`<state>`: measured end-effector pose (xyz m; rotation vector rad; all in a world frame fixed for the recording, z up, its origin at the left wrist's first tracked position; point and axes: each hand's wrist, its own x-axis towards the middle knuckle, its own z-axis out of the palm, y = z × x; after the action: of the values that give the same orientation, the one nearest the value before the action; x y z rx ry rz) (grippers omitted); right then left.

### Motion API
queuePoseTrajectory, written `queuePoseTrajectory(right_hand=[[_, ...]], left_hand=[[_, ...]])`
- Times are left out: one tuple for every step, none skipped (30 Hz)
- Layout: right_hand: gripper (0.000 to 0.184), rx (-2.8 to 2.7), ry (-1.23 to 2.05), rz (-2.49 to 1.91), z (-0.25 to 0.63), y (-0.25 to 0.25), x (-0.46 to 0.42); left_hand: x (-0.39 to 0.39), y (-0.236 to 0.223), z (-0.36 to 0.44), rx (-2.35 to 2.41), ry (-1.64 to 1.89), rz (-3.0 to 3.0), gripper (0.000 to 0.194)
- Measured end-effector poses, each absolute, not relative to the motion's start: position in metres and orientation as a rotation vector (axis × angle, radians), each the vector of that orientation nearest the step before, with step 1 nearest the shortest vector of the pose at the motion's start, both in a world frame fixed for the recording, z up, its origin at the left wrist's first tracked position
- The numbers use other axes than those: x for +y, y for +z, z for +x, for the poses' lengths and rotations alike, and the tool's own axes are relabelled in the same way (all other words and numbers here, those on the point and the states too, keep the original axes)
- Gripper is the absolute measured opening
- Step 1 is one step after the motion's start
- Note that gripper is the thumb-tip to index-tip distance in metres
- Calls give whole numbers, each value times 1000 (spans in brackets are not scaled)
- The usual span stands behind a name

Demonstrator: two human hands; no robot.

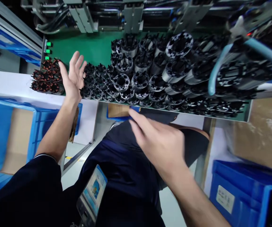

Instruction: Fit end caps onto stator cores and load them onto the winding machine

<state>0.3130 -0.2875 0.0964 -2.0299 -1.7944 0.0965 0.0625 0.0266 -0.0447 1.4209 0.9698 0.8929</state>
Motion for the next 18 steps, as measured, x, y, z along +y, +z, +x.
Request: queuePoseTrajectory(right_hand=[[29,-1844,99,-2091,303,91,-273],[35,-1901,119,-2172,293,87,-256],[41,-1963,174,-2257,284,85,-238],[45,-2017,242,-2343,276,83,-221],[47,-2062,305,-2413,270,84,-206],[46,-2095,349,-2473,266,86,-193],[43,-2121,373,-2519,263,88,-183],[41,-2145,388,-2550,262,91,-177],[39,-2161,394,-2571,263,94,-173],[38,-2173,396,-2580,264,96,-171],[38,-2179,394,-2582,266,97,-171],[39,-2182,387,-2582,268,97,-172],[39,-2185,373,-2579,270,97,-174],[40,-2191,355,-2572,272,95,-175],[40,-2201,334,-2560,274,94,-176],[40,-2211,315,-2547,275,92,-177],[40,-2219,300,-2537,276,90,-177],[40,-2222,292,-2534,276,89,-177]], left_hand=[[26,-47,63,970,884,1426,121],[26,-48,64,970,872,1436,120],[25,-49,64,968,861,1446,120],[24,-49,64,966,858,1453,120],[23,-49,65,962,859,1457,120],[22,-49,65,955,864,1457,120],[21,-49,66,946,869,1456,120],[19,-48,67,935,873,1450,118],[18,-48,67,920,876,1445,115],[17,-48,68,903,882,1441,112],[16,-47,69,882,891,1439,109],[16,-47,71,860,904,1437,107],[15,-47,72,843,918,1439,106],[15,-47,74,833,929,1447,106],[15,-47,76,834,933,1457,107],[14,-46,78,847,933,1467,108],[13,-45,80,867,930,1474,109],[12,-43,82,886,927,1478,109]])
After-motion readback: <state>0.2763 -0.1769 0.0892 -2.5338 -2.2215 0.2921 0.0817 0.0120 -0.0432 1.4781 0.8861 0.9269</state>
